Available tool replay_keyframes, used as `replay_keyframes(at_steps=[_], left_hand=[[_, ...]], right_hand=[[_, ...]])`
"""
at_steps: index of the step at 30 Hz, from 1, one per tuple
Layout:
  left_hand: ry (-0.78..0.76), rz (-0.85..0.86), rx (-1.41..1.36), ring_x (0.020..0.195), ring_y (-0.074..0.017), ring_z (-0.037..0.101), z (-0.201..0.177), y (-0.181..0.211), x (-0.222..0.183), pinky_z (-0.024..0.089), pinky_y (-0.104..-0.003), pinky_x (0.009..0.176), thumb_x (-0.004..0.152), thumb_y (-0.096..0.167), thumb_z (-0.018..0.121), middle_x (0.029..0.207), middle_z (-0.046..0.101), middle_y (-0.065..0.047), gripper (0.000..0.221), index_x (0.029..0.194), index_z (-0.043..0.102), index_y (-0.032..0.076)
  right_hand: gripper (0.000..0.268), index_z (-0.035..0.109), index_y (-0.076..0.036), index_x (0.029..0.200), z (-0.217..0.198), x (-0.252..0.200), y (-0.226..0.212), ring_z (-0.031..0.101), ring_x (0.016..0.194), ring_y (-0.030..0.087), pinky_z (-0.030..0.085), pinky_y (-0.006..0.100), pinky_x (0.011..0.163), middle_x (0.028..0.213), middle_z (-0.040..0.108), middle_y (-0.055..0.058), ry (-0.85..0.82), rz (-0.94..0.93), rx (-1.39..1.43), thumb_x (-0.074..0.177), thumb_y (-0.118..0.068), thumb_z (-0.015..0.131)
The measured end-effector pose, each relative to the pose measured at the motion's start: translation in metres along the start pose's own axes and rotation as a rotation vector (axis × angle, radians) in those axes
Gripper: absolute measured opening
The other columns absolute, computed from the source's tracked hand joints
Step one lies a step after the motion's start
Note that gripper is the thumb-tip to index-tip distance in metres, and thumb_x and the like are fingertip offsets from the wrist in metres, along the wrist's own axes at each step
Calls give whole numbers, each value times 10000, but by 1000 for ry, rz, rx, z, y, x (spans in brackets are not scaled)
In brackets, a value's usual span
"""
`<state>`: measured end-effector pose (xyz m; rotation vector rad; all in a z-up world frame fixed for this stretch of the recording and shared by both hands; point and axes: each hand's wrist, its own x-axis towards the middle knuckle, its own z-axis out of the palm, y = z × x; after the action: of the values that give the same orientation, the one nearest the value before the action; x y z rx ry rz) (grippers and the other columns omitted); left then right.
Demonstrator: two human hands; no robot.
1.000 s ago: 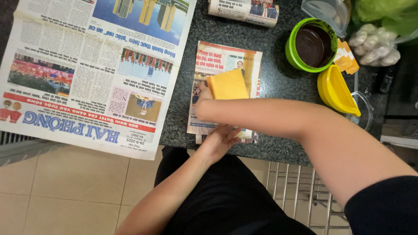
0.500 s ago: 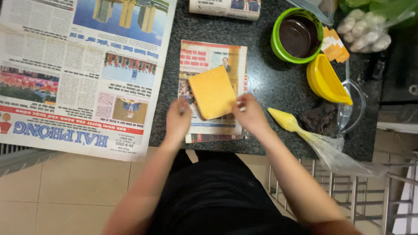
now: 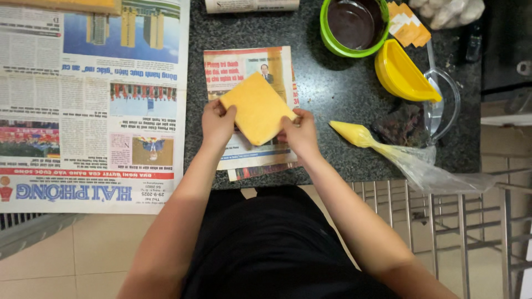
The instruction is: The person places items on pieces of newspaper, applies a yellow substance from a piping bag to one side of an item, and سپس rolls the item into the newspaper, repeating this process for multiple items.
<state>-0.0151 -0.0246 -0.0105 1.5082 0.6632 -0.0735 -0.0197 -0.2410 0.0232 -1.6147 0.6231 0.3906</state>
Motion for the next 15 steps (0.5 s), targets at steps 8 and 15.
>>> replay_keyframes(at_steps=[8,15], left_hand=[[-72,40,15,897,-133,706,-8,2,-3,539,-263,714,947,82,658,1070,737,-132,436,1330,533,-86],[-80,195,214,859,-147,717,-7,8,6,545,-260,737,947,93,680,1025,753,-134,417,1311,586,-86]], right_hand=[[521,419,-21,1365,-25,-1,41,655,798,167,588,306,622,1087,592,82,137,34,116,910,-94,662],[533,493,-11,1319,-132,3,68,566,868,247,560,377,654,1073,556,155,692,255,473,966,-354,697]])
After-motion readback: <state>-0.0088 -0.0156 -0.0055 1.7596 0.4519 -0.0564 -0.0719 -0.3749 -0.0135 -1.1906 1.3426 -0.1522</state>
